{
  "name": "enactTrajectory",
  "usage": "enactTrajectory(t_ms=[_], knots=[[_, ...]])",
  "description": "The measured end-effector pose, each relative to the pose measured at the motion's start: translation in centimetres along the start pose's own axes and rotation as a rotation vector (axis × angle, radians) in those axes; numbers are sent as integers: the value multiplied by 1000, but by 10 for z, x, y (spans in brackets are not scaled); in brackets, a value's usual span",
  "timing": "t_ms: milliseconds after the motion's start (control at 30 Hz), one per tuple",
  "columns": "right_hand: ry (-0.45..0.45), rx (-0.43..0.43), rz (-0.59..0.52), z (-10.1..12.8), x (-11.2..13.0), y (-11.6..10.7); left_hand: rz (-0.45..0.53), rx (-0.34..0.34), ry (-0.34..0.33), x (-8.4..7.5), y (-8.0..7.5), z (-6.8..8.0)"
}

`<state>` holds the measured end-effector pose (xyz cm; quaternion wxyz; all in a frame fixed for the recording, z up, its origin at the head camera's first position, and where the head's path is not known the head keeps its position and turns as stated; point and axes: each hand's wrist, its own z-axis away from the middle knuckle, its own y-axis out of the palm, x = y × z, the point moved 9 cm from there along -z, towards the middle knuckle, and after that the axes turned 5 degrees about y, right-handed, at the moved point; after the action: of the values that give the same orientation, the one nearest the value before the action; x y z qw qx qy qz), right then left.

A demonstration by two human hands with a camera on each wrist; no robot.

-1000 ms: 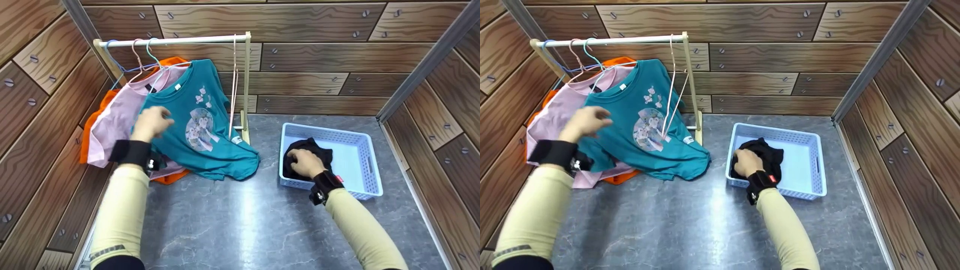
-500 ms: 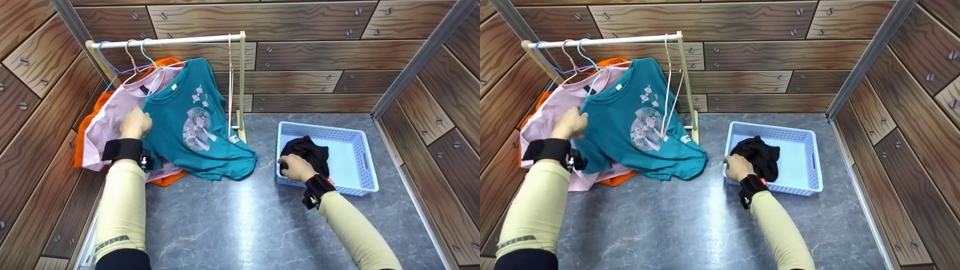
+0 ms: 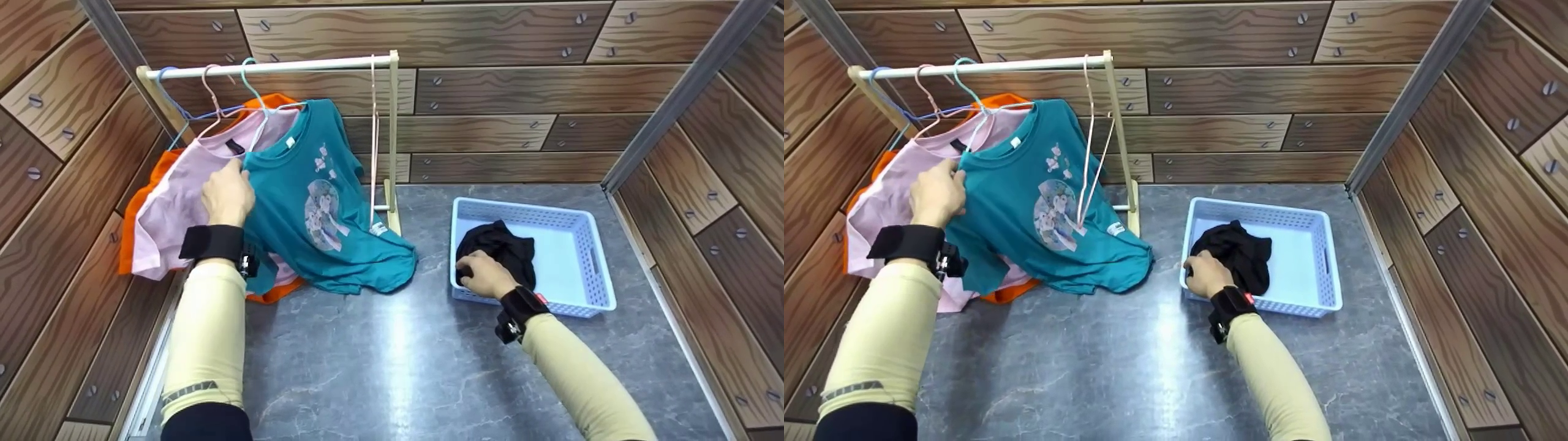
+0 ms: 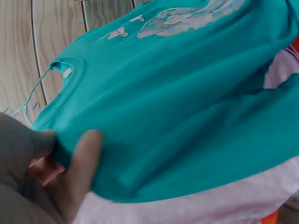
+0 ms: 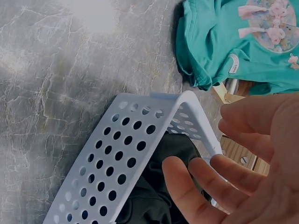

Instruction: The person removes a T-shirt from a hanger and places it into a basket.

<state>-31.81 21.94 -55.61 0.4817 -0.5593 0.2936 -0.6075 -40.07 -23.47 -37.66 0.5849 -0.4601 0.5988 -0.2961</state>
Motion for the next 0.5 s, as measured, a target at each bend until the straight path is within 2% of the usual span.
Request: enactTrajectory(t_ms=[133,300,400,500], knots=[[9,0,-12,1,0,-3,10,-74,22,-4,-17,0],[10,-8,-20,0,1,-7,10,-122,60,-5,-36,3],[2,3,-18,0,2,-6,3,-181,82,0,-44,8],[2,21,-20,2,1,-5,-19,-228,103,11,-45,15]])
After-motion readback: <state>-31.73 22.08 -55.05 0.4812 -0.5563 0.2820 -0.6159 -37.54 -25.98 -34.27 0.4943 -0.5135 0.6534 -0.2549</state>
